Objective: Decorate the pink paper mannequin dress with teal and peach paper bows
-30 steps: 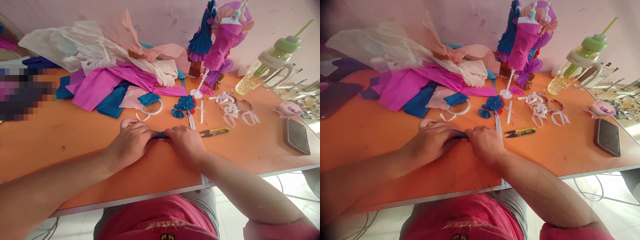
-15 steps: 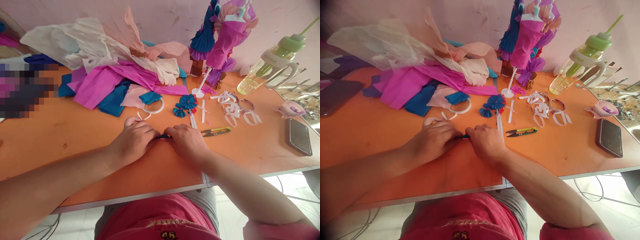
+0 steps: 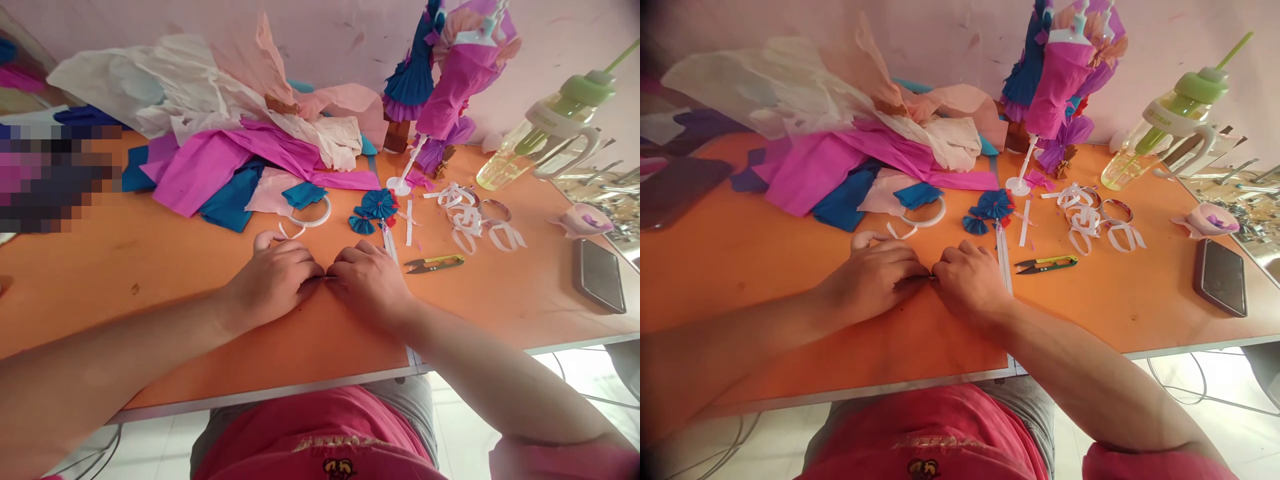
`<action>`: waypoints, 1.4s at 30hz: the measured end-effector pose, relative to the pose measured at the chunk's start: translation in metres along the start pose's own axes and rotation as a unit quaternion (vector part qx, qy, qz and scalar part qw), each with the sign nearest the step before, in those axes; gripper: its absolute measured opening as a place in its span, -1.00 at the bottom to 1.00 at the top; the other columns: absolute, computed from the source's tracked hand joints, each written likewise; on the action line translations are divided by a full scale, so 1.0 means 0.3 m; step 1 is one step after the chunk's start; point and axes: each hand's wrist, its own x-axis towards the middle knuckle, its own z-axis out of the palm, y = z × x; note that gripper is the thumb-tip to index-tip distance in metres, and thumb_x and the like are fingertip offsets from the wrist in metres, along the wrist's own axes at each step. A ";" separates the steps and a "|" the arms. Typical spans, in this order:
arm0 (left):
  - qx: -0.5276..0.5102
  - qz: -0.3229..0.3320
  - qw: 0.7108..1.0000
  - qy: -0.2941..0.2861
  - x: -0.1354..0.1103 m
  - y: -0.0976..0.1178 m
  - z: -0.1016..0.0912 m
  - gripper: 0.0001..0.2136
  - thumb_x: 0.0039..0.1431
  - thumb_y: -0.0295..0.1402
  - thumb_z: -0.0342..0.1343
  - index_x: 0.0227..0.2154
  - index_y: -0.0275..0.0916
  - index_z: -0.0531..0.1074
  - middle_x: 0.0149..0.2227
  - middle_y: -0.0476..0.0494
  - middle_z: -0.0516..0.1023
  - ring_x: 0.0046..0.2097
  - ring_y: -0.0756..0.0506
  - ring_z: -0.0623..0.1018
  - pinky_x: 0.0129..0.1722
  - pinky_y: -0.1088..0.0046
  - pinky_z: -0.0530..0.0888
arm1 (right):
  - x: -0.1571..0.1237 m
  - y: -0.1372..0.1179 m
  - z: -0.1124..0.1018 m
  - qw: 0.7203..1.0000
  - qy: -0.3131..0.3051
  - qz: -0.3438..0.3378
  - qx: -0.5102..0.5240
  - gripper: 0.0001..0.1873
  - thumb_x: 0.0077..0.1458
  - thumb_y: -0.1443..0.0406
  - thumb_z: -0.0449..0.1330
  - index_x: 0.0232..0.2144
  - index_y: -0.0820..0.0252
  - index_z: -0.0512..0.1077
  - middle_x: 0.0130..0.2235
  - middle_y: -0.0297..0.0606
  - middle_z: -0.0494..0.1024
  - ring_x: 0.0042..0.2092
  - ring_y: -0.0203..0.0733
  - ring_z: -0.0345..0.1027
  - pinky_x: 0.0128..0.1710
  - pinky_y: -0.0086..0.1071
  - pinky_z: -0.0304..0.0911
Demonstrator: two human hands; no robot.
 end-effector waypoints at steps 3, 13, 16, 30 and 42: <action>0.023 0.009 1.000 0.009 0.003 0.007 -0.007 -0.84 0.24 -0.38 0.06 -0.35 -0.15 0.55 -0.29 -0.07 0.55 -0.15 -0.13 0.50 0.00 0.12 0.16 | 0.001 0.003 0.012 1.000 0.011 -0.012 -0.021 -0.75 0.27 0.30 0.07 -0.29 0.09 0.57 -0.27 -0.25 0.56 -0.18 -0.13 0.23 -0.22 -0.22 0.01; 0.061 0.006 0.998 0.028 -0.005 0.036 -0.030 -0.83 0.24 -0.35 0.05 -0.33 -0.13 0.56 -0.15 -0.09 0.54 0.00 -0.18 0.49 0.09 0.05 0.13 | -0.010 -0.008 0.010 0.996 0.050 -0.057 -0.051 -0.75 0.28 0.35 0.04 -0.34 0.18 0.52 -0.26 -0.22 0.56 -0.18 -0.14 0.23 -0.22 -0.20 -0.04; 0.072 0.022 0.997 0.021 -0.011 0.034 -0.029 -0.81 0.24 -0.44 0.04 -0.33 -0.08 0.56 -0.17 -0.04 0.56 0.02 -0.16 0.48 0.10 0.03 0.11 | -0.007 -0.005 0.008 0.998 0.030 -0.046 -0.031 -0.76 0.26 0.34 0.07 -0.33 0.16 0.54 -0.27 -0.23 0.58 -0.18 -0.14 0.27 -0.24 -0.21 -0.01; 0.165 0.115 0.973 0.111 -0.050 -0.006 -0.045 -0.84 0.26 -0.48 0.07 -0.25 -0.05 0.46 -0.13 0.08 0.61 0.09 -0.17 0.49 0.11 0.02 0.13 | 0.004 0.127 -0.048 0.958 -0.026 0.078 0.274 -0.71 0.16 0.10 0.18 -0.21 0.10 0.59 -0.21 -0.30 0.62 -0.20 -0.23 0.43 -0.20 -0.37 0.23; 0.124 0.123 0.981 0.086 -0.034 0.019 -0.028 -0.86 0.27 -0.46 0.04 -0.32 -0.11 0.47 -0.21 0.05 0.63 0.06 -0.18 0.52 0.15 -0.02 0.12 | 0.005 0.091 -0.049 0.937 -0.067 0.128 0.318 -0.78 0.10 0.17 0.20 -0.34 0.16 0.57 -0.43 -0.37 0.54 -0.42 -0.36 0.26 -0.38 -0.44 0.11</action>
